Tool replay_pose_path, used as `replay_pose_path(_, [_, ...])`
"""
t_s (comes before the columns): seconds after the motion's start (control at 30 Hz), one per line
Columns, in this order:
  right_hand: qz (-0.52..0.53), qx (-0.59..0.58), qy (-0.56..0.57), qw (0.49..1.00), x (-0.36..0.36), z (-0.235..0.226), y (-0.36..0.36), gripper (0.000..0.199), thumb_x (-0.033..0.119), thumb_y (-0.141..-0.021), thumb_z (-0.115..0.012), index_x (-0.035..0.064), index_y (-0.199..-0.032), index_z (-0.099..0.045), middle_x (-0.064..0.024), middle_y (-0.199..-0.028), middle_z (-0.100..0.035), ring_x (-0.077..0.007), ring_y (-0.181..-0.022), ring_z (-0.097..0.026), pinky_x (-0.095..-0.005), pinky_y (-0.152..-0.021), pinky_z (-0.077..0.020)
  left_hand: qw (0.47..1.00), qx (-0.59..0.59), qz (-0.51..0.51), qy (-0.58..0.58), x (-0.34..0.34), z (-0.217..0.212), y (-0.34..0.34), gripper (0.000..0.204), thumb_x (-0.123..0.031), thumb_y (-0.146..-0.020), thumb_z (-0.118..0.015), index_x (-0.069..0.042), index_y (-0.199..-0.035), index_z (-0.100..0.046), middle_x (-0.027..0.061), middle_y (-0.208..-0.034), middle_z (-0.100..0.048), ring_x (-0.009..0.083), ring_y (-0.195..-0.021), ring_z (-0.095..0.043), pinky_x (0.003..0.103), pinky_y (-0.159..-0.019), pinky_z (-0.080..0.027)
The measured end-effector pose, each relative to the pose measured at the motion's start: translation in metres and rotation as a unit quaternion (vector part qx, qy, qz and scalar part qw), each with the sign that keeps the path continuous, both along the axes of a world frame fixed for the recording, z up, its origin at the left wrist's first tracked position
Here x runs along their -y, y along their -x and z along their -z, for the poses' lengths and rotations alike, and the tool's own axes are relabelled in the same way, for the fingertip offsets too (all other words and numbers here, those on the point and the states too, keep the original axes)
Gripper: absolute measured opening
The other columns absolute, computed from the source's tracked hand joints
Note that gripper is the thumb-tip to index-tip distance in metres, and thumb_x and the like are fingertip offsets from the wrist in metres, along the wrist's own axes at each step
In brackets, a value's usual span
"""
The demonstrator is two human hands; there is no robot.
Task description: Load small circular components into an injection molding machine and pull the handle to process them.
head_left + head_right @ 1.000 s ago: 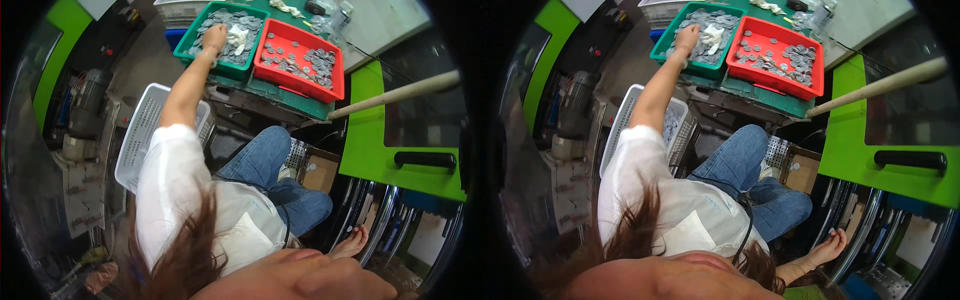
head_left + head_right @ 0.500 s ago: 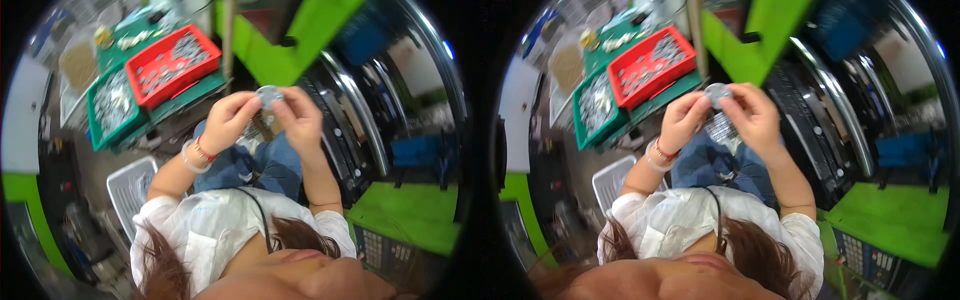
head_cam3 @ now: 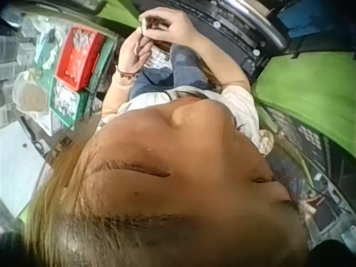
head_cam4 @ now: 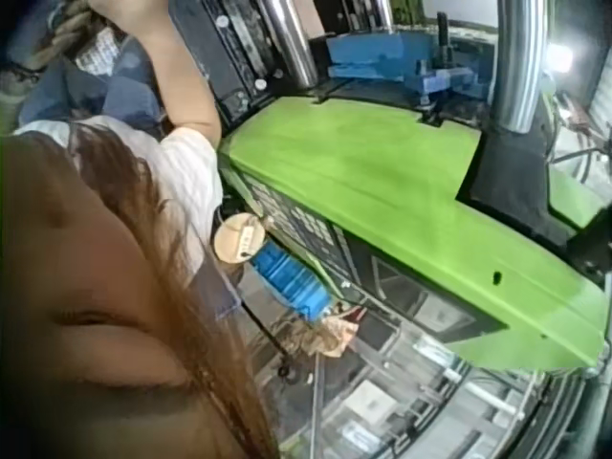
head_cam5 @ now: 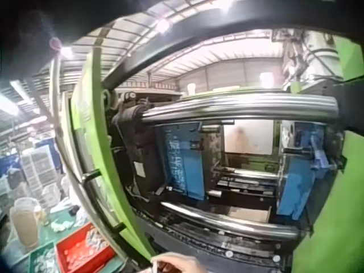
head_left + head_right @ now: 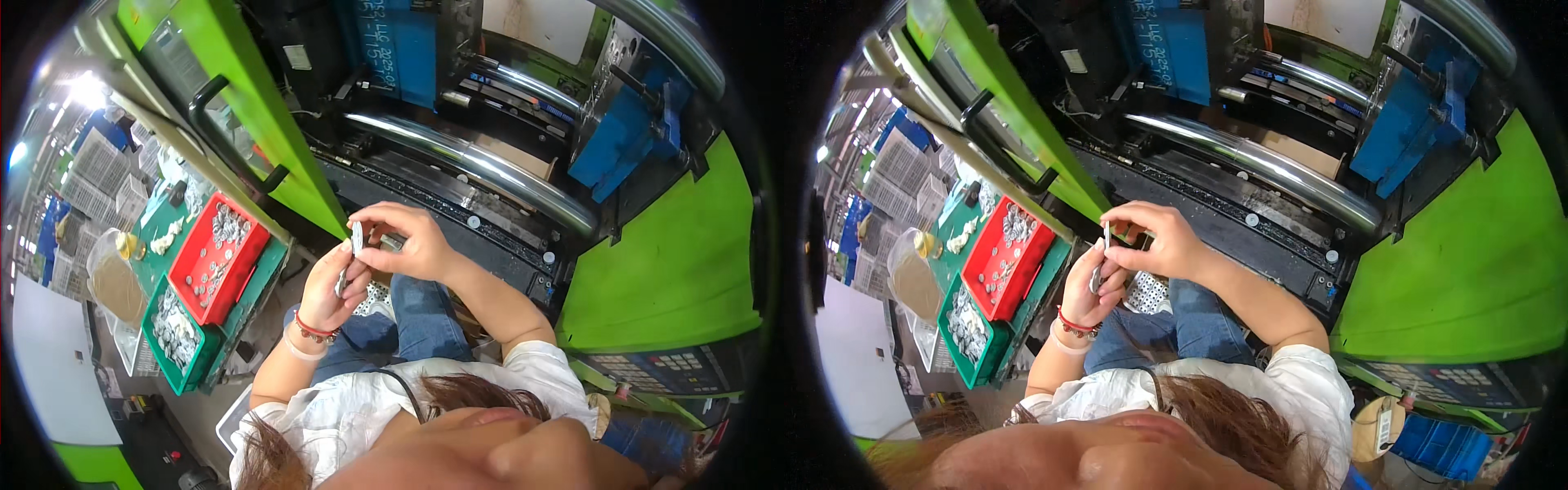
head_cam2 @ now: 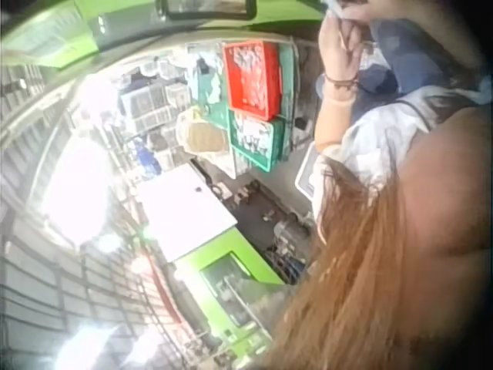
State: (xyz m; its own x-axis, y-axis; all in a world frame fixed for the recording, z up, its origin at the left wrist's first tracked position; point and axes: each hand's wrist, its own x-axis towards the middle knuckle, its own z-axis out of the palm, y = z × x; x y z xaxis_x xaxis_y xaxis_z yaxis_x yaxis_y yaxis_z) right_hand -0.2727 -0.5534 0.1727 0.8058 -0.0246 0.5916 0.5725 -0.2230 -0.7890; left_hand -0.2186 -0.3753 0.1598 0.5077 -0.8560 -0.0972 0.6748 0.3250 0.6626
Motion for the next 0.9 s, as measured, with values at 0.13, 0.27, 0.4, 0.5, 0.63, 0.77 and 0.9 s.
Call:
replay_pose_path(0.13, [0.018,0.059,-0.222,0.973,0.092,-0.003,-0.052,0.035,0.014,-0.08,-0.072,0.0033,-0.111,-0.06,-0.0075,-0.106,-0.062,-0.0151,-0.094,-0.061,-0.0295,-0.077,-0.0536,0.998,0.011,-0.018,-0.059,0.022,-0.002,-0.009,0.029,-0.03,-0.099,-0.043,-0.007,-0.113,-0.052,-0.0027,-0.069,-0.037,0.0053,-0.05,-0.033,0.018,-0.039,-0.027])
replay_pose_path(0.27, [0.273,0.025,-0.192,0.942,0.276,0.005,-0.123,0.042,0.014,-0.086,-0.066,0.0,-0.122,-0.052,-0.0114,-0.108,-0.062,-0.0178,-0.094,-0.063,-0.0293,-0.074,-0.0553,0.987,0.047,-0.007,-0.15,0.01,0.03,-0.027,0.023,-0.027,-0.099,-0.045,-0.007,-0.108,-0.053,-0.0032,-0.067,-0.038,0.0052,-0.048,-0.032,0.017,-0.038,-0.025])
replay_pose_path(0.4, [0.295,-0.02,-0.137,0.945,0.353,0.02,-0.163,0.046,0.013,-0.083,-0.068,-0.0014,-0.124,-0.051,-0.0118,-0.109,-0.062,-0.0181,-0.096,-0.062,-0.0272,-0.079,-0.0537,0.979,-0.047,-0.035,-0.195,0.001,0.061,-0.034,0.017,-0.024,-0.097,-0.048,-0.009,-0.103,-0.053,-0.0032,-0.067,-0.04,0.0053,-0.046,-0.033,0.018,-0.038,-0.026])
replay_pose_path(0.5, [0.293,-0.038,-0.109,0.949,0.377,0.029,-0.19,0.044,0.013,-0.083,-0.068,-0.0013,-0.122,-0.053,-0.011,-0.108,-0.062,-0.0175,-0.097,-0.062,-0.0281,-0.08,-0.0531,0.972,-0.067,-0.076,-0.211,-0.005,0.074,-0.034,0.016,-0.024,-0.096,-0.049,-0.01,-0.102,-0.054,-0.0032,-0.067,-0.041,0.0054,-0.046,-0.033,0.018,-0.038,-0.026])
replay_pose_path(0.63, [0.274,-0.019,-0.08,0.958,0.391,0.044,-0.213,0.046,0.013,-0.083,-0.067,-0.0023,-0.123,-0.052,-0.0089,-0.108,-0.063,-0.0152,-0.098,-0.06,-0.0271,-0.081,-0.0502,0.961,-0.071,-0.128,-0.234,-0.007,0.079,-0.034,0.015,-0.023,-0.096,-0.049,-0.01,-0.1,-0.055,-0.0031,-0.066,-0.041,0.0053,-0.046,-0.033,0.018,-0.038,-0.026])
replay_pose_path(0.77, [0.306,-0.038,-0.051,0.95,0.398,0.056,-0.225,0.048,0.013,-0.083,-0.068,-0.0026,-0.125,-0.051,-0.0096,-0.11,-0.062,-0.0146,-0.099,-0.059,-0.0263,-0.082,-0.0484,0.959,-0.071,-0.135,-0.241,-0.008,0.079,-0.037,0.015,-0.023,-0.096,-0.049,-0.01,-0.1,-0.055,-0.0034,-0.066,-0.041,0.0053,-0.046,-0.033,0.018,-0.038,-0.026])
replay_pose_path(0.9, [0.327,-0.033,-0.014,0.944,0.404,0.059,-0.231,0.052,0.016,-0.082,-0.07,-0.0023,-0.126,-0.051,-0.0102,-0.113,-0.062,-0.0161,-0.102,-0.059,-0.0266,-0.084,-0.0473,0.959,-0.075,-0.139,-0.236,-0.009,0.082,-0.038,0.015,-0.023,-0.096,-0.049,-0.01,-0.1,-0.055,-0.0037,-0.066,-0.041,0.0053,-0.046,-0.033,0.019,-0.038,-0.026])
